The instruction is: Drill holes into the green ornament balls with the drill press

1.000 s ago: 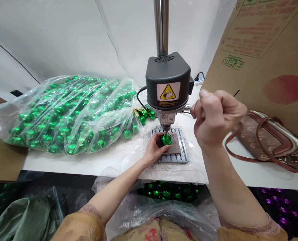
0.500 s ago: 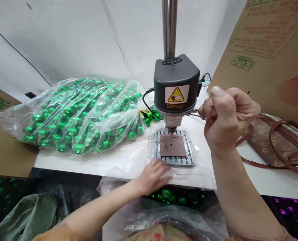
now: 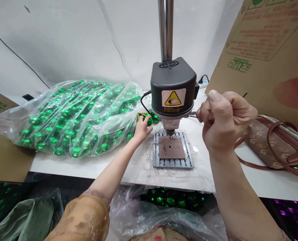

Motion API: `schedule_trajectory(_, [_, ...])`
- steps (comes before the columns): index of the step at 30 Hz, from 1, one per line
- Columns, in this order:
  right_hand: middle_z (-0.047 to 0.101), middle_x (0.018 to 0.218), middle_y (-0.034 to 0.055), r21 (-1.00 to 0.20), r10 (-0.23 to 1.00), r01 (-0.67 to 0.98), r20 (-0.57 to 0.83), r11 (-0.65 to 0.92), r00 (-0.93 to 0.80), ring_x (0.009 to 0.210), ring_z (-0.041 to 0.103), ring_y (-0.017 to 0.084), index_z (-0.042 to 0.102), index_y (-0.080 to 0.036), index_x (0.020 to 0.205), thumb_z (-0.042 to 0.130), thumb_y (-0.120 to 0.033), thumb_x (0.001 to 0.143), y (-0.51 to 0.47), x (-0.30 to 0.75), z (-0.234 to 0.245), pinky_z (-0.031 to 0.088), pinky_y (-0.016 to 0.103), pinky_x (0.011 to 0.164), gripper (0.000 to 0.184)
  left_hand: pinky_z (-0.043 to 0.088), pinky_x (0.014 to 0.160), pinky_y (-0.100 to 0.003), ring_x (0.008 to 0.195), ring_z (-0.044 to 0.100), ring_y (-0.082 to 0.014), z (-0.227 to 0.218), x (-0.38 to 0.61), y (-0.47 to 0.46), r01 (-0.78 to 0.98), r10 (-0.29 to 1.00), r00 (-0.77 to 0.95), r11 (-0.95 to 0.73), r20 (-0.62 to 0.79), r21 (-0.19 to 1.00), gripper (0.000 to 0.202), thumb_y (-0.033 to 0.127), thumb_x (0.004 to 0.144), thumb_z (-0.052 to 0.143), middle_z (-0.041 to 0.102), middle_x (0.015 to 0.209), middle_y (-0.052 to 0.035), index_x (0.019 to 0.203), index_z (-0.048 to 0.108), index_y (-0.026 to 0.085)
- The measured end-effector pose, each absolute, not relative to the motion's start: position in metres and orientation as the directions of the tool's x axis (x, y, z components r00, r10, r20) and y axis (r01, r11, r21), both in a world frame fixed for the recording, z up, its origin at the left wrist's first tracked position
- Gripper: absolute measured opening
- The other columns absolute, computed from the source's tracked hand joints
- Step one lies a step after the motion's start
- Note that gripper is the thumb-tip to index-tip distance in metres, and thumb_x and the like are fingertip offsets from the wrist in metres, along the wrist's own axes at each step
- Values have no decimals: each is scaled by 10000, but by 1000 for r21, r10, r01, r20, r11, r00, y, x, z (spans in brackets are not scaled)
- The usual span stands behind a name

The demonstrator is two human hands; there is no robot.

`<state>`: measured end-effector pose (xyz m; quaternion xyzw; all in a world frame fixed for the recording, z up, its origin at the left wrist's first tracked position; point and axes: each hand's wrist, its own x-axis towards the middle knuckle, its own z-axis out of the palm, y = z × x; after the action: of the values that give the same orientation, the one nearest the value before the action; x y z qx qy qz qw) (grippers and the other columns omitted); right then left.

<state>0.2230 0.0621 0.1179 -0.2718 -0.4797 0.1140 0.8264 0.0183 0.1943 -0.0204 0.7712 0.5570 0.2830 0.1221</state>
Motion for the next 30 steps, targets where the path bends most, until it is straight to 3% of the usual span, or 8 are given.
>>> schedule_trajectory(3, [332, 434, -71, -554, 449, 61, 730, 830, 514, 405, 324, 64, 364, -214, 514, 633, -221, 874, 62, 223, 119, 253, 301, 469, 449, 531, 801, -361, 935, 641, -227, -24, 17, 167, 339, 961, 157, -270, 229, 901, 477, 345, 836, 664, 616, 1195, -111, 1287, 587, 211])
schedule_trajectory(5, [332, 430, -73, -540, 438, 54, 734, 840, 520, 401, 319, 62, 365, -214, 511, 633, -215, 869, 63, 223, 119, 252, 298, 461, 447, 537, 708, -336, 809, 664, -192, -26, 20, 148, 29, 970, 237, -70, 61, 997, 509, 464, 874, 623, 658, 1134, -97, 1318, 554, 226])
schedule_trajectory(7, [332, 426, -75, -526, 431, 44, 739, 849, 517, 397, 314, 60, 360, -214, 514, 630, -205, 868, 63, 223, 119, 248, 292, 449, 446, 540, 678, -321, 777, 684, -184, -30, 23, 132, -115, 946, 322, 76, -35, 990, 547, 520, 869, 641, 683, 1111, -92, 1324, 543, 233])
schedule_trajectory(11, [334, 443, -71, -526, 428, 81, 764, 847, 483, 406, 313, 54, 335, -214, 545, 607, -239, 899, 65, 225, 116, 264, 282, 449, 447, 543, 744, -283, 935, 689, -198, -41, 32, 116, -89, 936, 350, -4, 35, 996, 595, 470, 761, 808, 701, 1131, -87, 1249, 602, 199])
schedule_trajectory(17, [335, 471, -58, -555, 433, 156, 769, 817, 470, 435, 320, 47, 314, -206, 559, 594, -344, 919, 66, 226, 113, 308, 275, 483, 476, 526, 922, -344, 1047, 665, -223, -54, 41, 117, -28, 895, 417, -161, 158, 986, 624, 431, 716, 861, 701, 1186, -99, 1237, 627, 179])
schedule_trajectory(25, [331, 474, -59, -533, 421, 137, 779, 835, 465, 432, 333, 37, 316, -194, 560, 591, -300, 922, 65, 226, 114, 307, 266, 490, 467, 527, 903, -362, 1013, 671, -238, -59, 42, 118, 84, 873, 463, -218, 156, 972, 612, 443, 713, 858, 706, 1179, -102, 1228, 653, 184])
schedule_trajectory(30, [301, 479, -59, -516, 397, 184, 802, 836, 446, 435, 322, 38, 321, -198, 577, 562, -353, 939, 66, 227, 113, 317, 263, 488, 462, 530, 892, -368, 1018, 672, -245, -63, 46, 114, 104, 874, 436, -284, 213, 953, 655, 453, 702, 862, 707, 1163, -104, 1248, 620, 182])
